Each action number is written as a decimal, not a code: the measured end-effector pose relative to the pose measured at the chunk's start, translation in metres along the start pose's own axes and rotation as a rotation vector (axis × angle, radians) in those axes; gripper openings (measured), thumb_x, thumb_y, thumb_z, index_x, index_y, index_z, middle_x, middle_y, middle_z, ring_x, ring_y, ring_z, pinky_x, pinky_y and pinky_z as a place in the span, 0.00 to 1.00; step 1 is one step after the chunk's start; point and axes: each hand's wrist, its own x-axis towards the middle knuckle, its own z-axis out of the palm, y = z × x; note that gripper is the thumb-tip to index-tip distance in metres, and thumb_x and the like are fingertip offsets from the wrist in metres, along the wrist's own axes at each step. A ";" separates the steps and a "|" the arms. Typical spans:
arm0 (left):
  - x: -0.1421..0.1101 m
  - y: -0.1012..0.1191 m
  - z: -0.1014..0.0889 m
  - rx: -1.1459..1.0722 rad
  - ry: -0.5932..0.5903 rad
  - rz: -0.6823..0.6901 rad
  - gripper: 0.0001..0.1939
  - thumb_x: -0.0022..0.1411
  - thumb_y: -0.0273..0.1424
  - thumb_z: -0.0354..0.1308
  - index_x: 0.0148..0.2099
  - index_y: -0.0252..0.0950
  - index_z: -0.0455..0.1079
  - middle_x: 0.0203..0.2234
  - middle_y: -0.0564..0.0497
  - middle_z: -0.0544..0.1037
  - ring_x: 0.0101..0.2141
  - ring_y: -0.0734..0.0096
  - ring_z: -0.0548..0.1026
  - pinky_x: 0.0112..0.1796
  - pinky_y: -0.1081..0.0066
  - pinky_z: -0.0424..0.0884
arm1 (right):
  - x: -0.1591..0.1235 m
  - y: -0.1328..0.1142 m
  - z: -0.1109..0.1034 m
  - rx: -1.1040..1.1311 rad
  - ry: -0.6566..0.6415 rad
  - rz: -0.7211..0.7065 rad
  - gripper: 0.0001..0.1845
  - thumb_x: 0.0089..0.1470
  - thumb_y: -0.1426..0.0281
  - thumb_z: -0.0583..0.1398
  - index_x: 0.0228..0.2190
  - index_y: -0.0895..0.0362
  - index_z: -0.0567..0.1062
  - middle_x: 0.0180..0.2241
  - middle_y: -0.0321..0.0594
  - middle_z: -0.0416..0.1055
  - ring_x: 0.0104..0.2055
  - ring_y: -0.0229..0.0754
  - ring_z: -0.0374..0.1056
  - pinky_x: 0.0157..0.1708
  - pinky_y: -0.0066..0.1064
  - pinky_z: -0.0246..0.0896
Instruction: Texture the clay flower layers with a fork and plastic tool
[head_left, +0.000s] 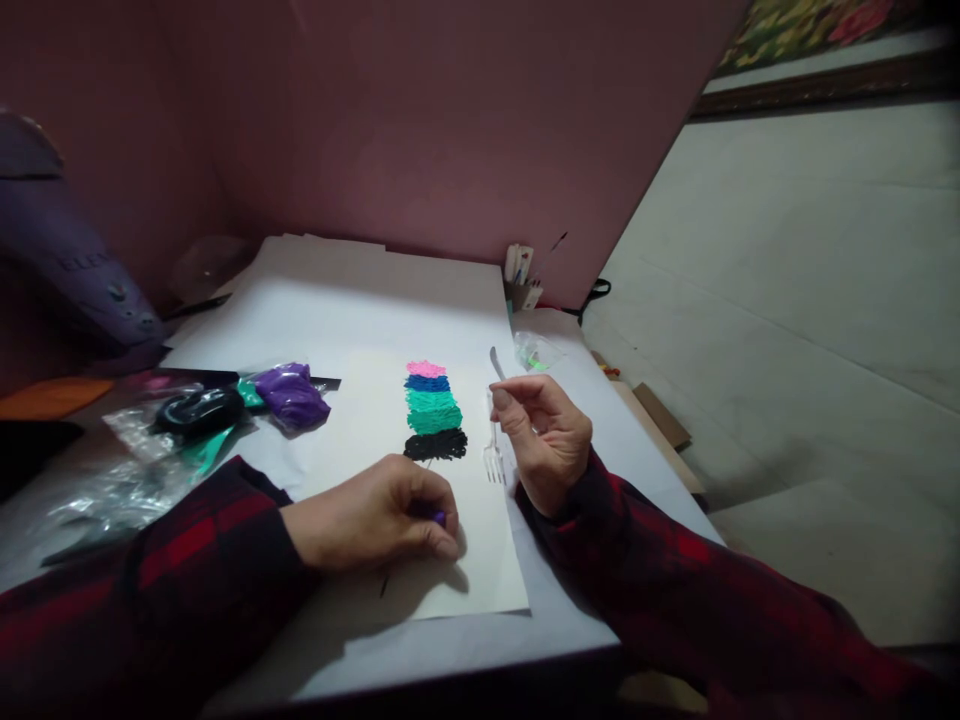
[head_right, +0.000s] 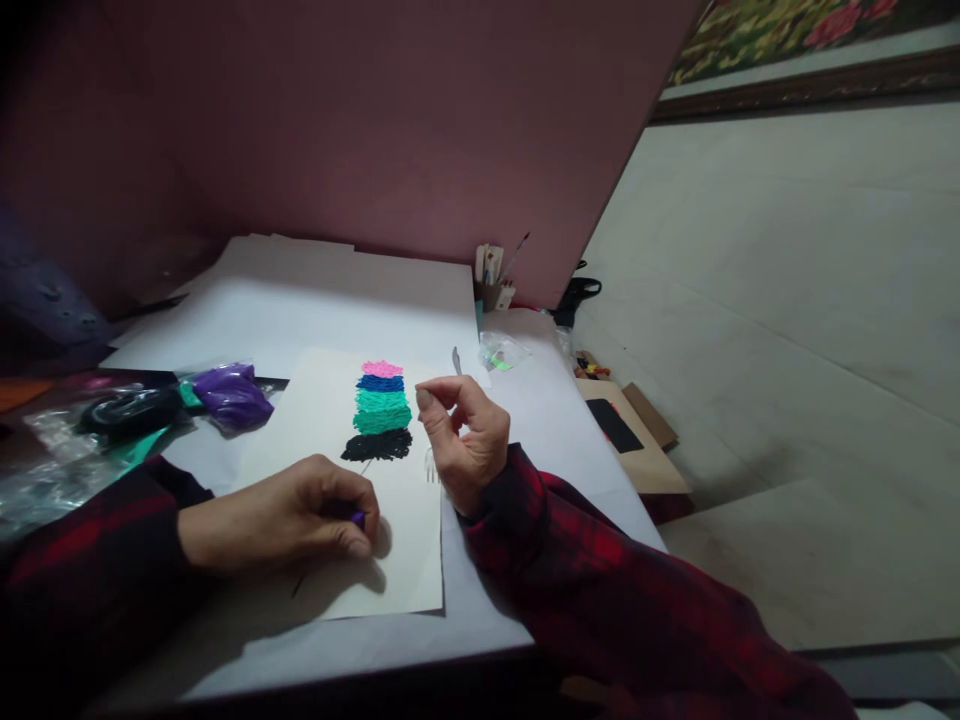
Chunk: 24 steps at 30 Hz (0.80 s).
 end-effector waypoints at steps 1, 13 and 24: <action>0.002 -0.001 0.003 0.018 0.059 0.018 0.06 0.53 0.31 0.60 0.31 0.33 0.74 0.23 0.52 0.73 0.25 0.73 0.67 0.27 0.75 0.63 | 0.001 0.000 0.000 -0.007 -0.003 0.000 0.05 0.55 0.69 0.59 0.33 0.56 0.72 0.26 0.35 0.70 0.26 0.36 0.66 0.27 0.31 0.64; 0.014 -0.001 0.013 -0.027 0.252 0.081 0.08 0.54 0.32 0.59 0.31 0.32 0.74 0.19 0.54 0.69 0.22 0.76 0.63 0.22 0.77 0.59 | 0.005 -0.006 0.003 0.021 0.114 0.022 0.05 0.54 0.68 0.59 0.32 0.56 0.73 0.22 0.33 0.68 0.22 0.35 0.63 0.22 0.29 0.56; 0.008 -0.010 0.000 -0.504 0.428 0.253 0.14 0.49 0.26 0.64 0.42 0.34 0.74 0.31 0.50 0.76 0.24 0.74 0.72 0.28 0.71 0.71 | -0.002 -0.007 -0.006 -0.101 -0.293 -0.285 0.07 0.55 0.74 0.56 0.36 0.55 0.72 0.27 0.37 0.71 0.26 0.35 0.65 0.25 0.30 0.62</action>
